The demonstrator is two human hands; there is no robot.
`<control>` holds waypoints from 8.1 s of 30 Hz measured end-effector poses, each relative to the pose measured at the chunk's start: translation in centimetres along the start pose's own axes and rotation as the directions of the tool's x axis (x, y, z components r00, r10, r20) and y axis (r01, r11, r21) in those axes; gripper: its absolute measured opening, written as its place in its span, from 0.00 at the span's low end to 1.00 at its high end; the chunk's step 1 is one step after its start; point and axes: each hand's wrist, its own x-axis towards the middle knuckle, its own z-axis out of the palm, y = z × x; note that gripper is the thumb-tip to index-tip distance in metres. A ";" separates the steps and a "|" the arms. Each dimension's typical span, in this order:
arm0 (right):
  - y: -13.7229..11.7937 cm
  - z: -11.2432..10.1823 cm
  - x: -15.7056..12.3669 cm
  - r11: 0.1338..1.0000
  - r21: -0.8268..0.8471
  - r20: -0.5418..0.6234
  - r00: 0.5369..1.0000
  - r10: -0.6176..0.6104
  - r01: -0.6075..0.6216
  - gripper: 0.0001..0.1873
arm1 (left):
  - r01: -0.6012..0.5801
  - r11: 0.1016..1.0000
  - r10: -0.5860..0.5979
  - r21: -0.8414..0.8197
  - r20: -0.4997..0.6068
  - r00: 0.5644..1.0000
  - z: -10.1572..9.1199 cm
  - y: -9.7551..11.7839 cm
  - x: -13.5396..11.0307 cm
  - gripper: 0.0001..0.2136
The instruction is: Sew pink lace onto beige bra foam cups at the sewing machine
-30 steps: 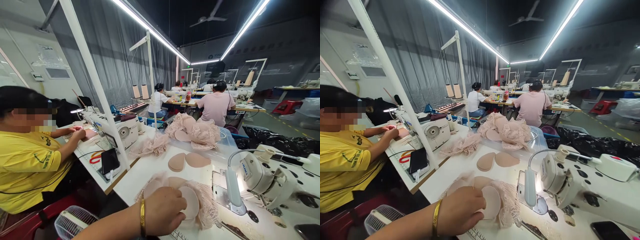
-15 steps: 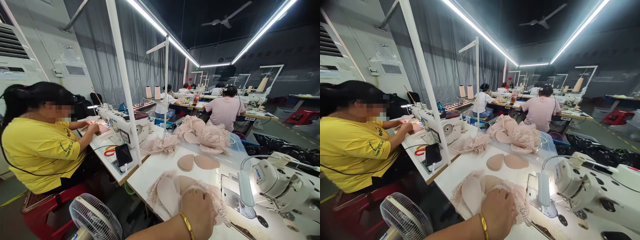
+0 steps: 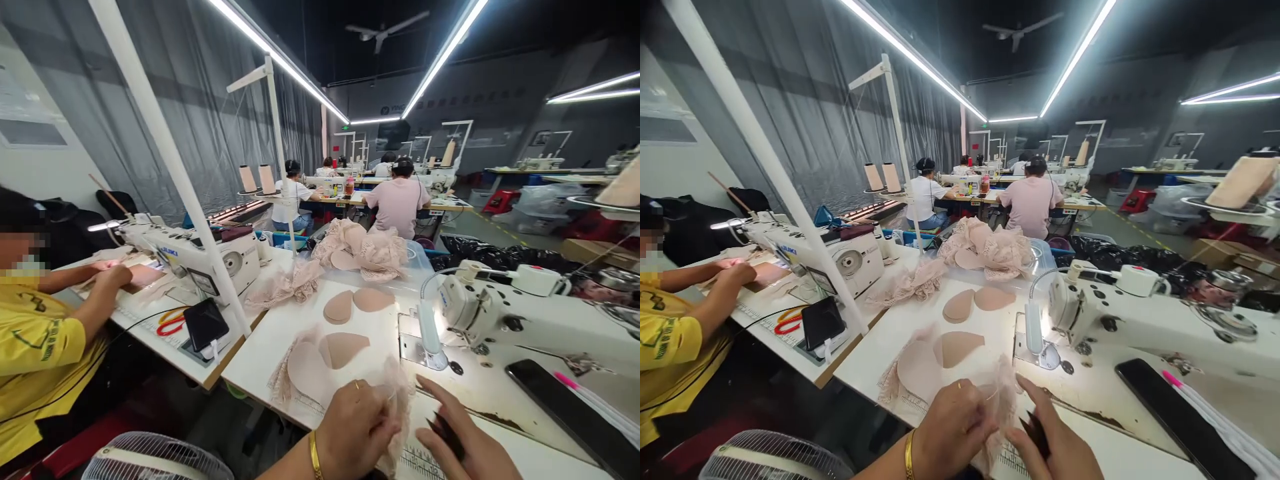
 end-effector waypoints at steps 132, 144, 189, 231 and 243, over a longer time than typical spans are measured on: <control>4.5 -0.4 2.6 0.921 -0.151 -0.107 0.932 0.346 -0.359 0.16 | 0.538 0.504 -0.494 -0.676 0.286 0.821 -5.4 2.6 2.1 0.15; -1.0 2.1 0.9 0.988 0.008 -0.121 0.981 -0.150 0.152 0.04 | 0.587 0.409 -0.616 -0.698 0.264 0.742 -4.0 2.6 2.5 0.24; -2.8 1.0 -0.6 0.842 0.484 0.069 0.969 0.235 -0.239 0.22 | 0.277 0.870 -0.061 -0.408 0.469 0.881 -5.6 -0.3 6.3 0.23; -2.4 3.3 0.0 0.667 0.613 0.154 0.892 0.426 -0.424 0.26 | 0.622 0.606 -0.378 -0.495 0.510 0.773 -4.8 -0.7 5.5 0.34; -0.7 3.4 1.7 0.774 -0.443 0.032 0.871 -0.491 0.453 0.15 | 0.631 0.713 -0.355 -0.306 0.618 0.702 -5.7 0.6 6.4 0.26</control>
